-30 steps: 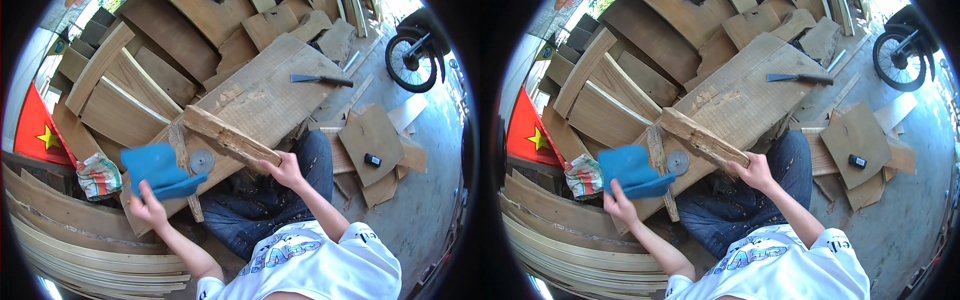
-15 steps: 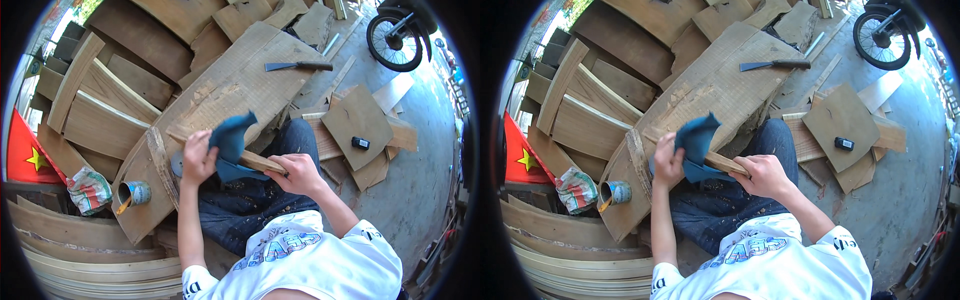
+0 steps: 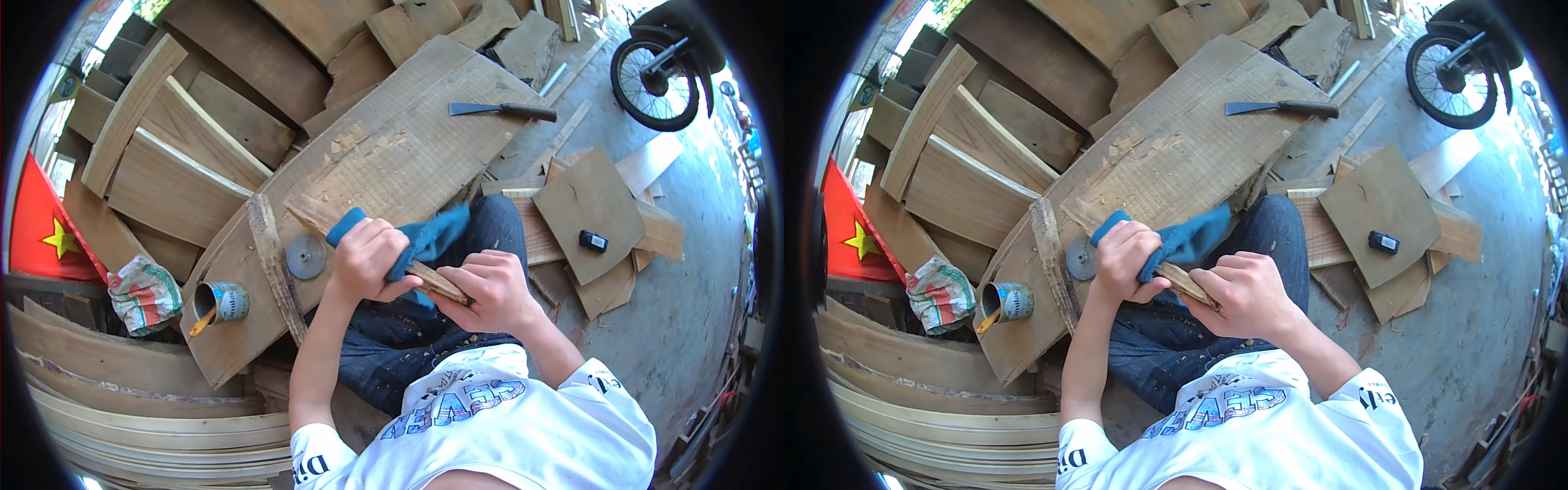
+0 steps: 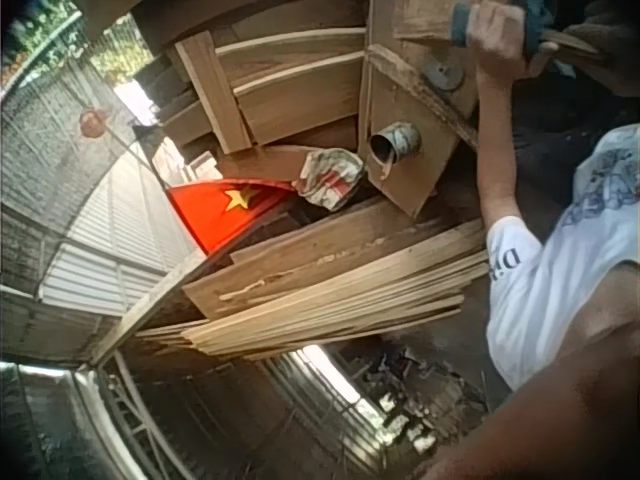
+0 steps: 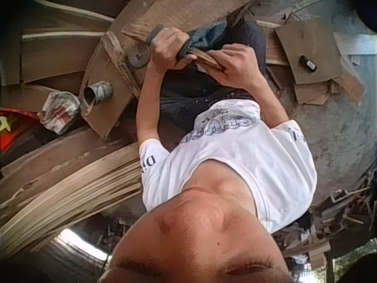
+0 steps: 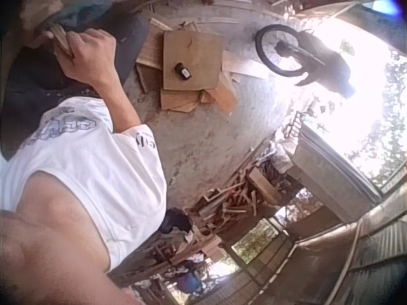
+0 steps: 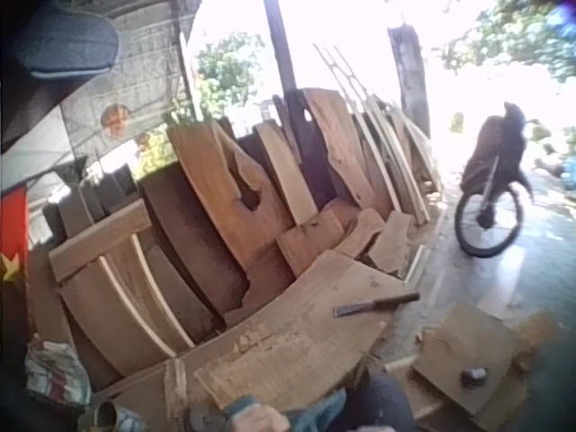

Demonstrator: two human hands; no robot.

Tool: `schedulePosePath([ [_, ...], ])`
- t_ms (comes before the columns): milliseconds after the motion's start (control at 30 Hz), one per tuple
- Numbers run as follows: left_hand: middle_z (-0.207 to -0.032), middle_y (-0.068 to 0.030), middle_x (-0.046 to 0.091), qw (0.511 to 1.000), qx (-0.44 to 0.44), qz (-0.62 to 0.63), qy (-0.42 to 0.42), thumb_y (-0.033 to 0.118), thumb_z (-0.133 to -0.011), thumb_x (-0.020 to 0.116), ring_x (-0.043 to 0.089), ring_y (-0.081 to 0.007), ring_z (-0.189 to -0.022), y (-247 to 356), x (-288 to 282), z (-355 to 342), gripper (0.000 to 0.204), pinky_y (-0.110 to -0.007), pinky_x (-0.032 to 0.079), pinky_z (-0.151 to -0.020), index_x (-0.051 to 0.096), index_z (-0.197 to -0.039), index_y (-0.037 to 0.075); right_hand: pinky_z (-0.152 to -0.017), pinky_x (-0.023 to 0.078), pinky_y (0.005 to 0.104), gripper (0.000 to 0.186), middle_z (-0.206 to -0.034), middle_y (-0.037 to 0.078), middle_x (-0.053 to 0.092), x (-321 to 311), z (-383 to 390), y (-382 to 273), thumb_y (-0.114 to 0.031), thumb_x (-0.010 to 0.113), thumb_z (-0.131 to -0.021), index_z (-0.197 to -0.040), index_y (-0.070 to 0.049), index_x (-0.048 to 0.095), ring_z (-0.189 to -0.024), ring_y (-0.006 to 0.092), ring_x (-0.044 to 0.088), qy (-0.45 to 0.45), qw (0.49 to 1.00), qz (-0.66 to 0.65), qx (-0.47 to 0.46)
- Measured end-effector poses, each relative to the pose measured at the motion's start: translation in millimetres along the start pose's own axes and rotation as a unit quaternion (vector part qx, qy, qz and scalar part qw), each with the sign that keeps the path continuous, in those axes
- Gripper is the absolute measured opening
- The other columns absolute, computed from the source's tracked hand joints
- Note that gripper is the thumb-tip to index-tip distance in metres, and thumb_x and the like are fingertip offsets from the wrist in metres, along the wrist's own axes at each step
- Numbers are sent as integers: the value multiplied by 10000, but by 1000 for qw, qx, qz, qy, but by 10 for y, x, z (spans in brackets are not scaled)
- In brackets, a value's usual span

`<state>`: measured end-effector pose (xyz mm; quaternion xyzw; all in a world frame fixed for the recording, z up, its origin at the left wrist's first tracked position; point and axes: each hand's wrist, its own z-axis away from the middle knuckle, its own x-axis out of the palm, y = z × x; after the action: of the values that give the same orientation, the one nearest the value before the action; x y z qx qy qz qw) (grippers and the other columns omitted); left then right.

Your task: The person carves a piece of wood using a chisel and a wooden mallet, brushes it with a paintbrush, and sands it with a sanding disc. Afterward, the person wipes the wood with a cloth and resumes chiseling it with the chisel and mallet.

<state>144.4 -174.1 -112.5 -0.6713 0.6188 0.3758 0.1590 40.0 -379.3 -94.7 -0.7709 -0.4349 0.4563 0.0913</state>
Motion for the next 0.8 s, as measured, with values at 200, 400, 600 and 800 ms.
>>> schedulePosePath([
  [200, -733, -119, 587, 998, -16, 55, 1, 511, -812, 663, 592, -302, -667, -97, -196, -116, 503, -368, 459, -610, 597, -833, 13, -435, 398, 288, 186, -548, 15, 547, -37, -196, -126, -158, 788, -680, -819, -68, 704, -457, 163, 534, 53, 998, -2, -19],
  [400, -950, -189, 657, 975, -182, -96, 79, 217, -879, 651, 610, -353, -827, -348, -391, 162, 264, -399, 473, -771, 644, -874, -47, -441, 424, 288, 148, -536, 17, 532, -75, -172, -64, -168, 770, -705, -774, -68, 687, -470, 166, 548, 59, 997, -25, -30],
  [600, -984, -205, 660, 886, -224, -406, 20, 183, -906, 606, 621, -359, -909, -1089, -576, 952, 215, -435, 485, -787, 637, -872, -27, -447, 404, 294, 158, -549, 56, 566, -247, -1, 36, -131, 794, -672, -763, -42, 701, -465, 211, 546, 113, 991, -67, 31],
  [800, -700, -176, 599, 833, -367, -337, 241, 202, -950, 592, 584, -342, -606, -1001, -728, 1261, 268, -420, 420, -535, 611, -761, 13, -501, 348, 233, 189, -646, -29, 578, -60, 335, 637, -152, 699, -796, -719, 8, 636, -551, 45, 468, 340, 762, -376, 402],
])
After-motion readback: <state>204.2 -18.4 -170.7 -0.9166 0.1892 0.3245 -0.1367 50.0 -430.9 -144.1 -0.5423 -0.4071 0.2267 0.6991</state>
